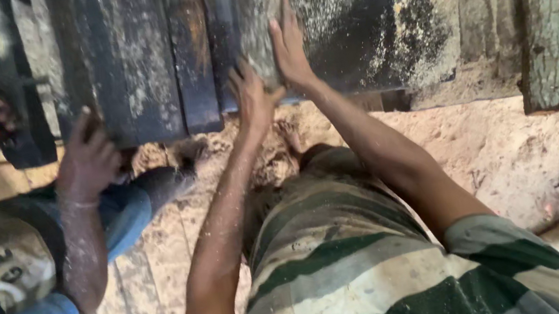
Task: The person saws wood into circular and rectangular pieces using a large industrial saw blade, while others assist by holding and moving the wood.
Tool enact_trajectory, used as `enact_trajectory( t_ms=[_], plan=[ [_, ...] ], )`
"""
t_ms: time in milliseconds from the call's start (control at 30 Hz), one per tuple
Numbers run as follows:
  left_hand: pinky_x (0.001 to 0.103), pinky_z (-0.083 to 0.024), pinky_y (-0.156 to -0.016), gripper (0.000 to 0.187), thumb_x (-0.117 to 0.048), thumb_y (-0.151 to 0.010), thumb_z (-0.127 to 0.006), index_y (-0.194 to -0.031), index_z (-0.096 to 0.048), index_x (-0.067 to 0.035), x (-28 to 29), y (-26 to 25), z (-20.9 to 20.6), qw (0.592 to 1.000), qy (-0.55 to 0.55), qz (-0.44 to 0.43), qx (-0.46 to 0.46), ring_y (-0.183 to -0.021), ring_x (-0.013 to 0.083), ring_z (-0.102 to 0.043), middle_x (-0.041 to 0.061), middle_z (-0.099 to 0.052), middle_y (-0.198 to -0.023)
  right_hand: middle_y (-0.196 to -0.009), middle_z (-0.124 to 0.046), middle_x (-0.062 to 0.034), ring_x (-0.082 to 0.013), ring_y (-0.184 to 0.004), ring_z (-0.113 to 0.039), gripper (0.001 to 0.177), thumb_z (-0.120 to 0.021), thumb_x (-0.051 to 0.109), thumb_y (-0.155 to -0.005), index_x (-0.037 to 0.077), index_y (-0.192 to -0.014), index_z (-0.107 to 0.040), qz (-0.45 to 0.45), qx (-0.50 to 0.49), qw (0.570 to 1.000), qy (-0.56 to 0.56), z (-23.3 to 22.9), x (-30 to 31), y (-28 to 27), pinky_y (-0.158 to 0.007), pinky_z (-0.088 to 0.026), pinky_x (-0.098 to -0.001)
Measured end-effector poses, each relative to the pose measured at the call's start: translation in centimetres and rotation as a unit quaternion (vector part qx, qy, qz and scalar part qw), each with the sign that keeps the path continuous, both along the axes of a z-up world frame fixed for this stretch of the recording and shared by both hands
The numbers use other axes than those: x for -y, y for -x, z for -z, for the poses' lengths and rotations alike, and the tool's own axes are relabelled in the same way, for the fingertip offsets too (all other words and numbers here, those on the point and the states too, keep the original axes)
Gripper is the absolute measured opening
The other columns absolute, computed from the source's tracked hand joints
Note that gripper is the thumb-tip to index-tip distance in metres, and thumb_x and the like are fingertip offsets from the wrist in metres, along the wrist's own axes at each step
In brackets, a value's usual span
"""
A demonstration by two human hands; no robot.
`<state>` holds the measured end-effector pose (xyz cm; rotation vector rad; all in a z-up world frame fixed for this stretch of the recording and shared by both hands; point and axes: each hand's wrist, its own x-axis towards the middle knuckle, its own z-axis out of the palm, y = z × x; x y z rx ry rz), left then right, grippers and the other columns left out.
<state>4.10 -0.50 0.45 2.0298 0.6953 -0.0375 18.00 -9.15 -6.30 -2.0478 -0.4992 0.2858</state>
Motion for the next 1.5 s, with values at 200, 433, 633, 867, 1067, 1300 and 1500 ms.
enact_trajectory(
  t_ms=[200, 433, 633, 867, 1067, 1300, 1500],
  plan=[
    [0.052, -0.046, -0.108, 0.123, -0.026, -0.059, -0.101, -0.148, -0.027, 0.014, -2.5, -5.9, 0.9, 0.997, -0.027, -0.047, 0.056, -0.128, 0.0407, -0.047, 0.031, -0.038, -0.142, -0.170, -0.023, -0.0250, -0.0408, -0.153, -0.036, 0.076, -0.031, 0.053, -0.110, 0.009, -0.167, -0.005, 0.011, -0.023, 0.999, -0.036, 0.4, -2.7, -6.1, -0.128, -0.028, -0.0527],
    [0.051, -0.047, -0.109, 0.116, -0.045, -0.060, -0.100, -0.139, -0.037, 0.011, -4.5, -12.8, 2.0, 0.990, -0.104, -0.049, 0.084, -0.127, 0.0413, -0.051, 0.028, -0.046, -0.138, -0.170, -0.038, -0.0209, -0.0367, -0.159, -0.040, 0.065, -0.034, 0.054, -0.118, 0.012, -0.167, -0.027, -0.097, 0.024, 0.993, 0.065, -2.4, 3.8, -8.3, -0.136, -0.031, -0.0505],
    [0.053, -0.034, -0.119, 0.135, -0.060, -0.071, -0.088, -0.152, -0.011, 0.016, -2.5, -11.1, 3.3, 0.986, -0.015, -0.132, 0.099, -0.145, 0.0494, -0.029, 0.041, -0.018, -0.157, -0.174, -0.022, -0.0079, -0.0290, -0.158, -0.022, 0.063, -0.041, 0.039, -0.110, 0.012, -0.165, -0.025, -0.163, 0.124, 0.943, 0.263, -7.4, 14.1, 0.8, -0.128, -0.013, -0.0539],
    [0.058, -0.039, -0.118, 0.084, -0.041, -0.101, -0.057, -0.164, -0.015, -0.006, 4.2, 7.5, 0.6, 0.990, -0.093, 0.011, 0.106, -0.156, 0.0445, -0.025, 0.029, -0.008, -0.170, -0.173, -0.022, -0.0079, -0.0302, -0.158, -0.023, 0.069, -0.047, 0.042, -0.109, 0.011, -0.166, -0.024, -0.177, 0.185, 0.926, 0.277, -8.0, 16.3, 1.2, -0.132, -0.013, -0.0512],
    [0.046, -0.054, -0.096, 0.030, -0.019, -0.098, -0.068, -0.122, -0.067, -0.001, 7.7, 21.1, -0.1, 0.992, -0.099, -0.072, 0.024, -0.119, 0.0387, -0.063, 0.021, -0.064, -0.129, -0.169, -0.022, -0.0096, -0.0328, -0.154, -0.026, 0.074, -0.048, 0.050, -0.104, 0.010, -0.163, -0.027, -0.176, 0.203, 0.927, 0.260, -8.0, 16.5, 1.0, -0.128, -0.014, -0.0511],
    [0.042, -0.055, -0.089, 0.032, -0.025, -0.092, -0.069, -0.118, -0.069, -0.005, 7.7, 24.2, 0.3, 0.988, 0.027, -0.015, -0.151, -0.106, 0.0345, -0.070, 0.019, -0.072, -0.116, -0.160, -0.051, -0.0133, -0.0282, -0.149, -0.049, 0.055, -0.056, 0.041, -0.108, 0.013, -0.155, -0.048, -0.053, -0.029, 0.998, 0.033, -8.7, 16.7, -3.4, -0.126, -0.040, -0.0481],
    [0.050, -0.048, -0.100, 0.047, -0.022, -0.090, -0.074, -0.130, -0.062, 0.001, 8.2, 22.3, 0.9, 0.977, -0.116, 0.165, 0.073, -0.122, 0.0481, -0.058, 0.032, -0.062, -0.130, -0.164, -0.040, -0.0232, -0.0369, -0.151, -0.044, 0.093, -0.078, 0.052, -0.100, 0.006, -0.164, -0.029, 0.036, 0.048, 0.997, 0.049, -8.4, 14.3, -9.8, -0.125, -0.038, -0.0525]
  ],
)
